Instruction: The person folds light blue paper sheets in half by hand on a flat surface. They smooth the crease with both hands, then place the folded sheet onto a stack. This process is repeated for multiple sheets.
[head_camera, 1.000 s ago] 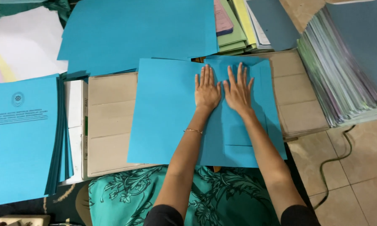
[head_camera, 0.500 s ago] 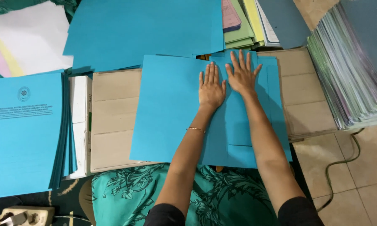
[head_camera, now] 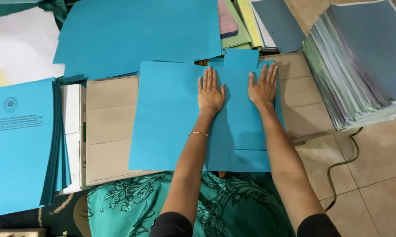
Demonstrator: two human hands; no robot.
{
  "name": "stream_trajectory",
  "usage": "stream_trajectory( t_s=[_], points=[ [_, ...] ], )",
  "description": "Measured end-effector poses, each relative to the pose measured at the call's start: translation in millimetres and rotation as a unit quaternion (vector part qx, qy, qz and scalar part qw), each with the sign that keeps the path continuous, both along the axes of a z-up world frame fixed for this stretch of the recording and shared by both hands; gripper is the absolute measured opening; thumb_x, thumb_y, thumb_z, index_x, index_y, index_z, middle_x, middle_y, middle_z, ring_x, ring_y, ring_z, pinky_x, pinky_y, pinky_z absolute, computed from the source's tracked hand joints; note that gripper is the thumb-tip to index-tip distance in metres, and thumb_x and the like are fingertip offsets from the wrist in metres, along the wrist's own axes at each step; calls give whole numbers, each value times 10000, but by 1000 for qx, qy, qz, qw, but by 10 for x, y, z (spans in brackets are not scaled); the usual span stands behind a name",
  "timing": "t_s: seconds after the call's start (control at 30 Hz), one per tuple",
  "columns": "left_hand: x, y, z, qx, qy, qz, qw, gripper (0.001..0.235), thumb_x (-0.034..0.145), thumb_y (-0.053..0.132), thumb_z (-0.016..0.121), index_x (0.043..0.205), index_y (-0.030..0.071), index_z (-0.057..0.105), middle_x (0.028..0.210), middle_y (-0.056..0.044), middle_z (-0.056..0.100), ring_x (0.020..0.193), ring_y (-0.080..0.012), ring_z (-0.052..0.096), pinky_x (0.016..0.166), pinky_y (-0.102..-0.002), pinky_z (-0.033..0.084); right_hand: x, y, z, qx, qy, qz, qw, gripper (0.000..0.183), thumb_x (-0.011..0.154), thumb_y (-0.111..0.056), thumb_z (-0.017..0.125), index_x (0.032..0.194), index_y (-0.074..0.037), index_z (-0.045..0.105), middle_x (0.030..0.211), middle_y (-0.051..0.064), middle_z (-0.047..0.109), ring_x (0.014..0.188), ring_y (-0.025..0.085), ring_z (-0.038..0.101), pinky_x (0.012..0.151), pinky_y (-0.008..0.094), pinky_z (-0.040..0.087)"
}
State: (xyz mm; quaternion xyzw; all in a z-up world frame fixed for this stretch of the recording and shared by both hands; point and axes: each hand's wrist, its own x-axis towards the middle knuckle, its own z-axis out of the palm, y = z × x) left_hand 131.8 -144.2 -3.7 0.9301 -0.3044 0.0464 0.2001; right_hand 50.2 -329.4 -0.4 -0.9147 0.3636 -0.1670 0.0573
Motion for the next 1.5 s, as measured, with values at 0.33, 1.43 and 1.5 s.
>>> stream_trajectory(
  t_s=[0.33,1.43,1.5],
  points=[
    [-7,5,14,-2,13,3,1000,695,1073,478,310,1636,79,233,1727,-95,128,1604,-225,87,1308,-462,36,-451,-432,218,91,39,76,992,783,1125,-612,295,1676,-66,186,1719,218,187,1588,412,144,1278,614,137],
    [7,30,-22,-6,-35,-22,999,672,1106,445,317,1628,37,203,1706,-108,157,1581,-250,108,1293,-455,100,-2194,793,321,60,-21,175,983,664,1139,-471,242,1660,-66,168,1727,128,138,1606,328,133,1317,532,176],
    [7,14,-25,-8,-38,-17,999,636,1113,422,330,1619,46,242,1696,-106,195,1574,-254,138,1284,-466,123,-2175,784,352,59,-12,161,985,679,1133,-493,236,1662,-73,167,1728,122,141,1605,318,140,1311,535,175]
  ],
)
